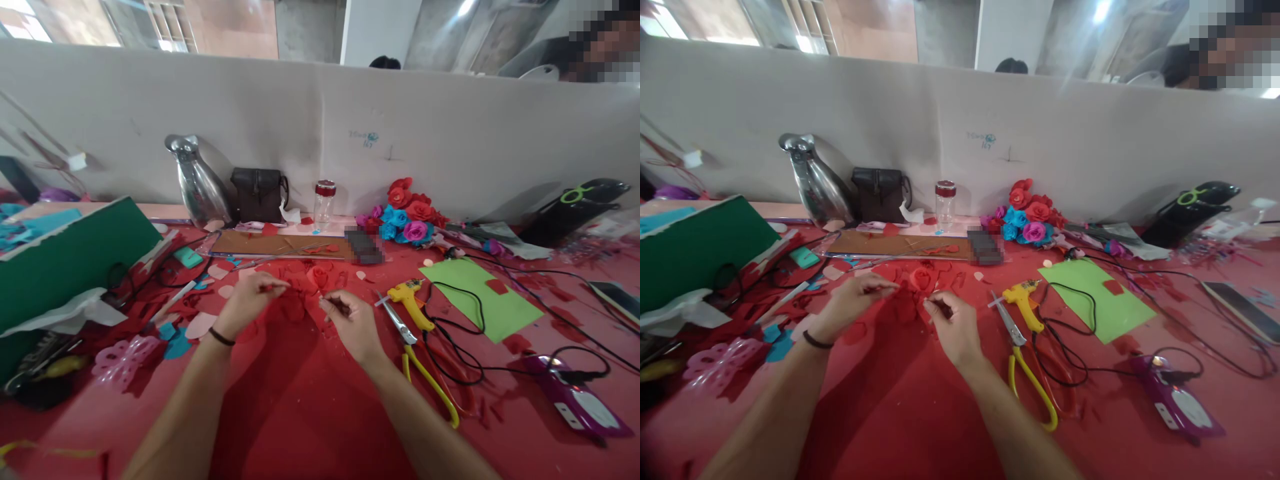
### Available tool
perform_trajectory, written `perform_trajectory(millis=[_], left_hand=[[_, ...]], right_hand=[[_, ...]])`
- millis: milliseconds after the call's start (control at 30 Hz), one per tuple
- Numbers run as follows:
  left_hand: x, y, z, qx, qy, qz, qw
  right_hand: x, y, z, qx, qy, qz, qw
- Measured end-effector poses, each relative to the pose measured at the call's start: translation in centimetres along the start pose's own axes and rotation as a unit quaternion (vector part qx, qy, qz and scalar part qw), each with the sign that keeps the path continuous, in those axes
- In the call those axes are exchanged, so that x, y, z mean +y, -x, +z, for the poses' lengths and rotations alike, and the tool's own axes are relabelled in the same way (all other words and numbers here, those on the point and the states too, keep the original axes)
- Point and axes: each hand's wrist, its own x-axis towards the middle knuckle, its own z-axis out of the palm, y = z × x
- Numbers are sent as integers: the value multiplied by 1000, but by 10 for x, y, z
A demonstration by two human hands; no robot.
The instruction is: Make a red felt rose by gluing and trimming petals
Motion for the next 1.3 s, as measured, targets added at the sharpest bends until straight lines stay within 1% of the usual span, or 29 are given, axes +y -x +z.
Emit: perform_trajectory(millis=[33, 67, 100, 167, 267, 333, 467, 567, 633, 700, 767, 833, 867, 900, 933, 967, 1000, 1033, 1067, 1100, 1133, 1200, 1267, 1300], left_hand=[[6, 2, 9, -43, 58, 10, 997], [11, 5, 19, -69, 110, 17, 991], [16, 7, 28, -82, 158, 18, 984], [22, 12, 41, -83, 242, -1, 967], [24, 15, 50, -70, 321, -44, 943], [24, 15, 51, -70, 346, -51, 934], [25, 16, 52, -73, 363, -53, 927], [25, 16, 54, -58, 372, -55, 925], [25, 15, 52, -41, 391, -53, 918], [25, 12, 45, -12, 432, -47, 901], [22, 9, 33, 13, 483, -33, 875], [18, 4, 20, 66, 519, -15, 852], [16, 2, 13, 96, 528, -9, 844], [13, 0, 7, 121, 535, -8, 836], [10, -2, 2, 130, 535, -6, 835], [7, -4, -2, 141, 535, -1, 833], [4, -5, -5, 152, 536, 1, 830], [3, -5, -6, 159, 536, 1, 829], [2, -6, -7, 163, 535, -1, 829], [1, -5, -6, 160, 532, -7, 831], [2, -5, -4, 152, 526, -17, 836], [5, -3, -1, 124, 504, -40, 854], [8, 0, 3, 99, 471, -58, 874], [10, 1, 4, 90, 456, -62, 883]], right_hand=[[0, 0, 0, -1, 1, -2, 1000], [0, 0, 0, -1, 2, -3, 1000], [0, 0, 0, -2, 5, -4, 1000], [-1, 0, -1, -1, 9, -3, 1000], [-3, 1, -2, 2, 18, -4, 1000], [-3, 1, -1, 4, 23, -3, 1000], [-1, 2, 0, 8, 22, -2, 1000], [1, 2, 2, 2, 18, 3, 1000], [2, 3, 2, -10, 25, 6, 1000], [4, 3, 3, -22, 49, 1, 999], [7, 4, 3, -31, 101, -25, 994], [8, 5, 6, -55, 196, -83, 976], [9, 5, 8, -74, 256, -118, 957], [9, 5, 10, -96, 319, -150, 931], [8, 5, 13, -118, 378, -175, 902], [8, 5, 17, -135, 427, -191, 873], [8, 4, 20, -148, 463, -198, 851], [8, 2, 24, -156, 485, -200, 837], [8, 0, 27, -158, 492, -199, 833], [8, -2, 29, -153, 486, -195, 838], [9, -5, 31, -141, 469, -189, 851], [12, -10, 30, -97, 399, -163, 897], [14, -15, 26, -44, 286, -109, 951], [16, -17, 23, -24, 231, -83, 969]])
